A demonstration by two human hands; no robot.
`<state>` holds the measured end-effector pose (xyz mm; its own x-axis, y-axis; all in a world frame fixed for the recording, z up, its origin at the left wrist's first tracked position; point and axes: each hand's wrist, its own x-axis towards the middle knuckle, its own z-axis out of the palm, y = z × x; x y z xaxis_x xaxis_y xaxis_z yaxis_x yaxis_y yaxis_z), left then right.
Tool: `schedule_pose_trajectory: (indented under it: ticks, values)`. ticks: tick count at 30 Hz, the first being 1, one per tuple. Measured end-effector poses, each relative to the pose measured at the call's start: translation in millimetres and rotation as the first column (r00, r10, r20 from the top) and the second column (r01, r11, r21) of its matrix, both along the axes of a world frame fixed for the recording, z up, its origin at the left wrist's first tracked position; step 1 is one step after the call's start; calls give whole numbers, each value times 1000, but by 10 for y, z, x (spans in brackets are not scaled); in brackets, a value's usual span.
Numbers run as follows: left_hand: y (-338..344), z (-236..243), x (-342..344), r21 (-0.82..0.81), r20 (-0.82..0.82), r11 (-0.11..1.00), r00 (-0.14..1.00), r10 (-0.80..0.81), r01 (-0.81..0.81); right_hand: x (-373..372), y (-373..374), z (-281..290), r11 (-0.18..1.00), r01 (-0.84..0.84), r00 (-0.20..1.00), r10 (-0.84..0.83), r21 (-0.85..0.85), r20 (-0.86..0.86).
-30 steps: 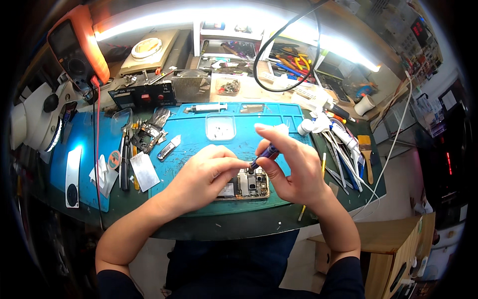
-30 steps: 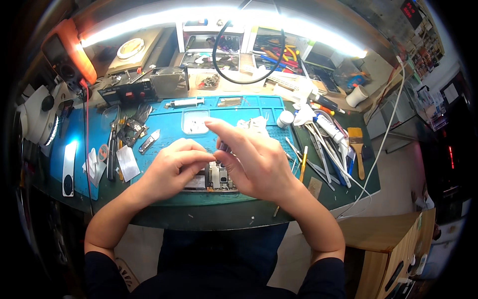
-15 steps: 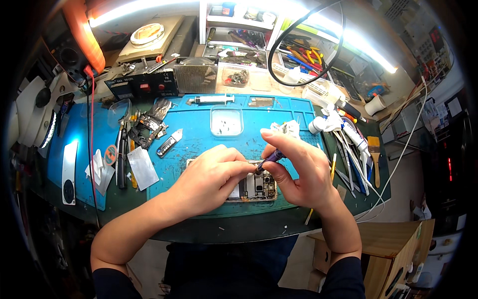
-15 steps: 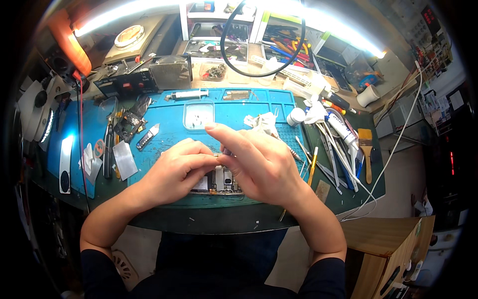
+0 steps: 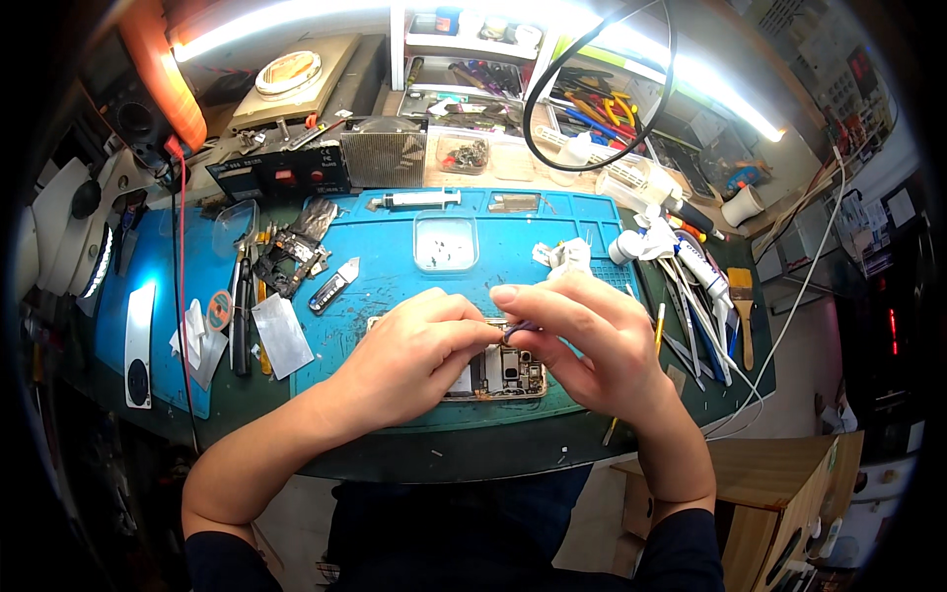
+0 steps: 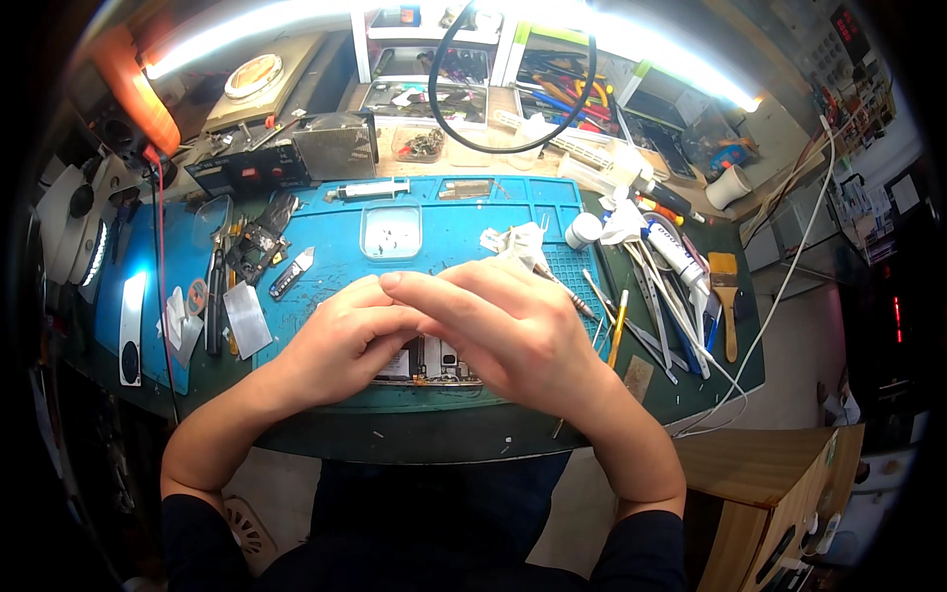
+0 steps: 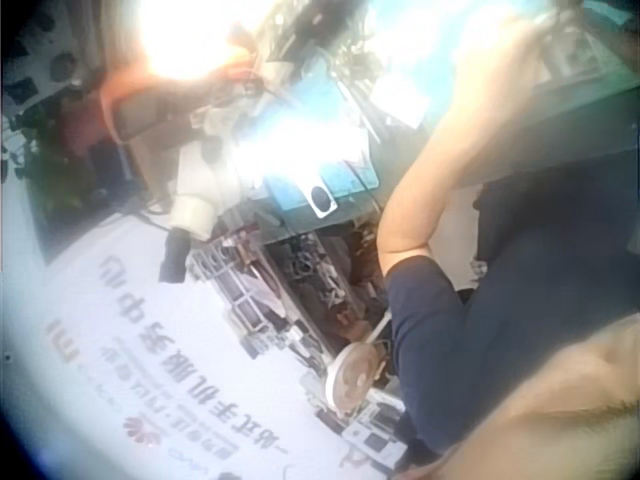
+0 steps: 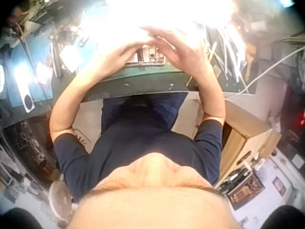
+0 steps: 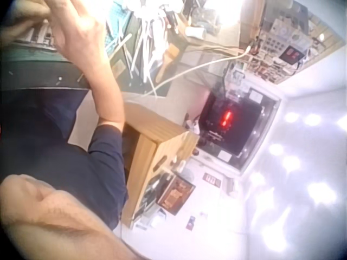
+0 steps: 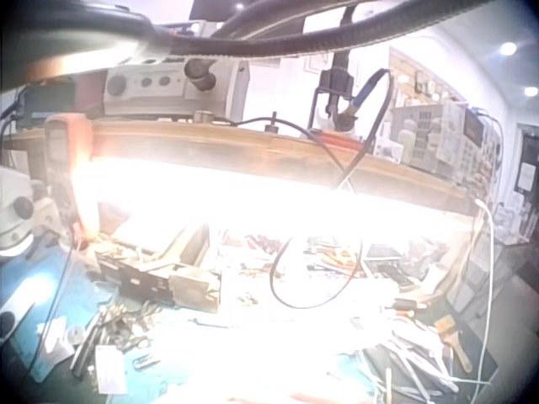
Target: The person disassembles a smartphone, removes the camera module, and uses pliers to strip adhesive from the module's frame. The person handles the phone, camera module, and tools on a cluttered workbench.
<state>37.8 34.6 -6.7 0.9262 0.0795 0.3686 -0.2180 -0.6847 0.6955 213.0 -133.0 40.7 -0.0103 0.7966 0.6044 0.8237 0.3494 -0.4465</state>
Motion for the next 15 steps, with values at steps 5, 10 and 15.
schedule_pose_trajectory:
  ticks: [5, 10, 15]
  values:
    - [2, 1, -11, -7, -4, 1000, 1000, 15, -15, -124, -26, 62, 995, 18, 978, -37, -94, -207]
    - [-2, 31, -18, -9, -45, 1000, 999, 22, -23, -76, -66, 42, 994, 19, 985, -37, -111, -170]
    - [10, 10, -3, -13, -15, 999, 999, 40, -40, -122, -60, 68, 994, 30, 981, -49, -104, -187]
